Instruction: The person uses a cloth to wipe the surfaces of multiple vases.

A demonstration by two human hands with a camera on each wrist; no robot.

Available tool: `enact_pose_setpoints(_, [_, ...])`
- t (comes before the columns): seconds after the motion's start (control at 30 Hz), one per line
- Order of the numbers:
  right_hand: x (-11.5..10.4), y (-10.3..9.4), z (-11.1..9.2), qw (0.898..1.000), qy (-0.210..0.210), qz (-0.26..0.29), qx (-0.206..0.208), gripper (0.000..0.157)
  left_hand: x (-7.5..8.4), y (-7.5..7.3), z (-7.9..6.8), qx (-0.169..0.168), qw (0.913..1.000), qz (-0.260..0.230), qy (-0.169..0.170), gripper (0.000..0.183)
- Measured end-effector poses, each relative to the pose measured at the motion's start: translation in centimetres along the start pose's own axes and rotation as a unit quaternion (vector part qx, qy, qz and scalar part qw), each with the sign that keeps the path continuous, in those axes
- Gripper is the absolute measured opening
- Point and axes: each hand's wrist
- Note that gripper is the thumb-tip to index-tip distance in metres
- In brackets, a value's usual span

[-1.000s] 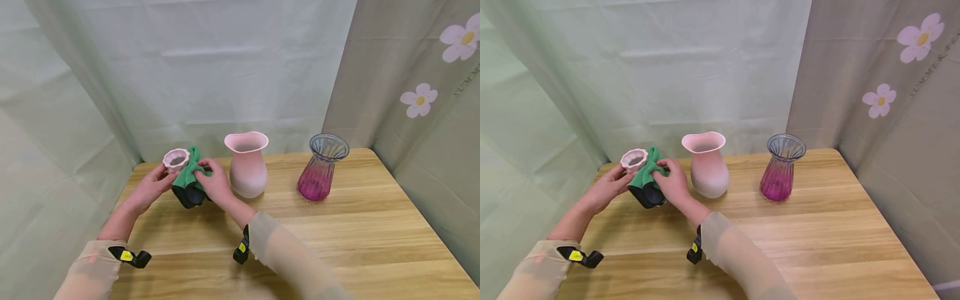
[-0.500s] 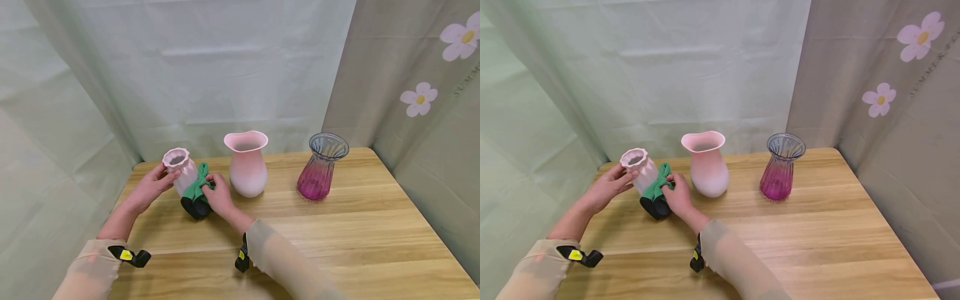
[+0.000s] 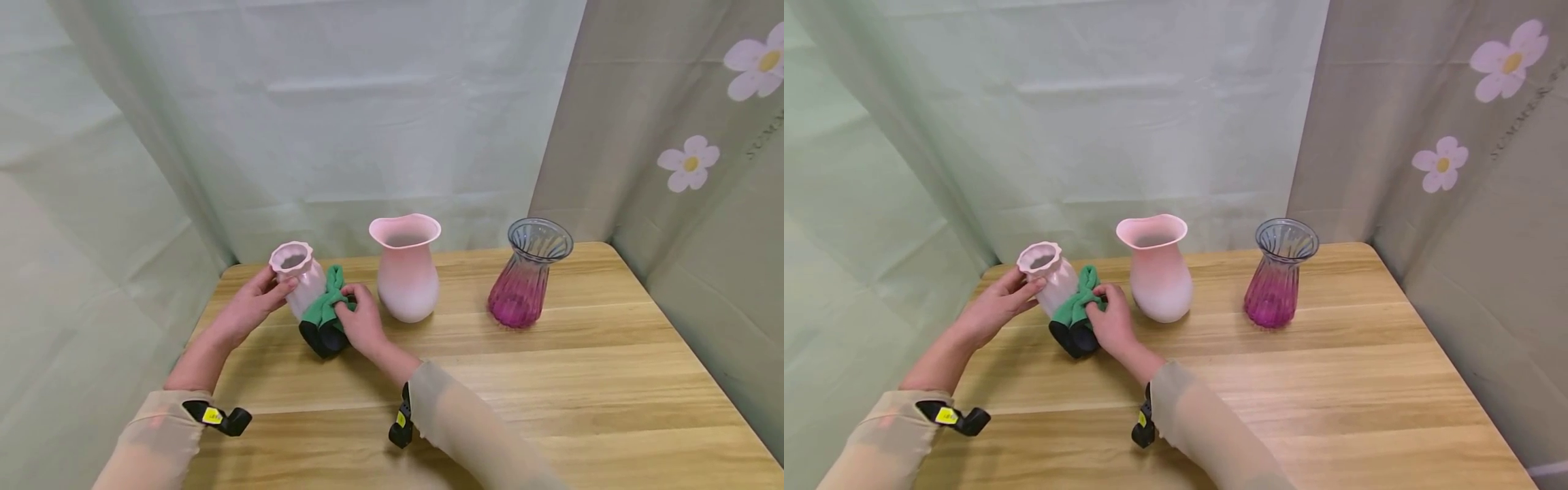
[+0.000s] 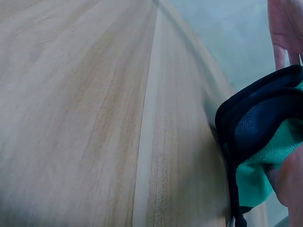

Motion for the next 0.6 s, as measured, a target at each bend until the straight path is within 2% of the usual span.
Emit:
enact_pose_setpoints(0.4, [-1.3, -1.2, -1.2, 1.000, -0.019, 0.010, 0.004, 0.017, -0.1, 0.4, -0.1, 0.017, 0.9995, 0.017, 0.020, 0.067])
enact_pose_setpoints(0.5, [-1.1, -1.3, -1.2, 1.000, -0.019, 0.012, 0.010, 0.017, 0.2, 0.8, -0.3, 0.044, 0.9986, 0.026, 0.013, 0.073])
enact_pose_setpoints(0.6, [-1.1, -1.5, -1.2, 1.000, -0.016, 0.013, 0.014, 0.017, 0.6, 1.6, -0.5, 0.093, 0.9950, 0.037, 0.006, 0.082])
Point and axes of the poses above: each hand's wrist, its own z-axis towards the middle knuckle, its own y-axis out of the palm, x = y × z, and after that the axes turned 2 degrees about z, right-handed
